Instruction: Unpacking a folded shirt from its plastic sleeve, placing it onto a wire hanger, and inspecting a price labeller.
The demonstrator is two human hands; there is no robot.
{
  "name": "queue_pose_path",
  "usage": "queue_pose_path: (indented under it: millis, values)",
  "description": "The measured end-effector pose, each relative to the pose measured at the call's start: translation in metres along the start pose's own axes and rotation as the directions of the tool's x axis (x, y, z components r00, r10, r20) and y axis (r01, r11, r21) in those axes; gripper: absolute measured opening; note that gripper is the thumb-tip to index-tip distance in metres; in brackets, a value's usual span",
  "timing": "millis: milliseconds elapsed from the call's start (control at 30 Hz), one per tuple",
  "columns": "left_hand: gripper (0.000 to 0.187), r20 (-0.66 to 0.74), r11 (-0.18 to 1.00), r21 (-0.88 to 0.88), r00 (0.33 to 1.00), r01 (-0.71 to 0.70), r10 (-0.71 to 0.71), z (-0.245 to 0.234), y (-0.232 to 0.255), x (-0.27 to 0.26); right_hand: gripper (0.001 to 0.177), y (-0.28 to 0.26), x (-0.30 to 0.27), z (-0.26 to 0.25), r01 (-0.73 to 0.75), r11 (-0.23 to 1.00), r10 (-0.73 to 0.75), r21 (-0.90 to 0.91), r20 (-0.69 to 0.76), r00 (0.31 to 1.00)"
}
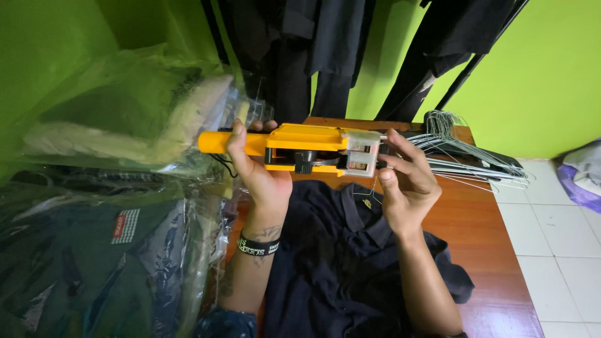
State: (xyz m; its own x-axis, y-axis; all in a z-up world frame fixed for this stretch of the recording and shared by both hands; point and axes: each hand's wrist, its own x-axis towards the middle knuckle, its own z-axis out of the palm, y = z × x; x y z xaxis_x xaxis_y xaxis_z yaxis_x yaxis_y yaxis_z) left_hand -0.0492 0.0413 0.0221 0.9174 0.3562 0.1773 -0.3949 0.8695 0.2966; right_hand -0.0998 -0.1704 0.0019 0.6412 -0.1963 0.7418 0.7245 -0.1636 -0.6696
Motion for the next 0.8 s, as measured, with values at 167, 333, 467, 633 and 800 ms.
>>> queue_pose_path:
  millis: [167,333,467,633,800]
  values:
    - [0.033,-0.031,1.0,0.001,0.999,0.022,-0.022,0.006,0.004,-0.003,0.036,0.001,-0.003,-0.002,0.009,0.999,-0.009,0.035,-0.013,1.0]
    - [0.033,-0.037,0.999,-0.002,0.999,0.035,-0.035,0.01,0.007,-0.006,0.036,0.003,-0.005,-0.003,0.056,0.998,-0.055,0.028,-0.039,0.998]
    - [0.033,-0.039,0.999,0.006,0.998,0.039,-0.039,0.011,0.008,-0.007,0.037,0.001,-0.005,-0.002,0.05,0.999,-0.049,0.022,-0.039,0.998]
    - [0.034,-0.042,0.999,0.011,0.998,0.041,-0.041,0.008,0.007,-0.005,0.034,-0.001,-0.005,0.0,0.05,0.999,-0.049,0.017,-0.034,0.998]
    - [0.034,-0.045,0.999,0.013,0.998,0.035,-0.035,0.005,0.007,-0.004,0.03,-0.007,-0.005,0.002,0.038,0.999,-0.038,-0.006,-0.017,0.999]
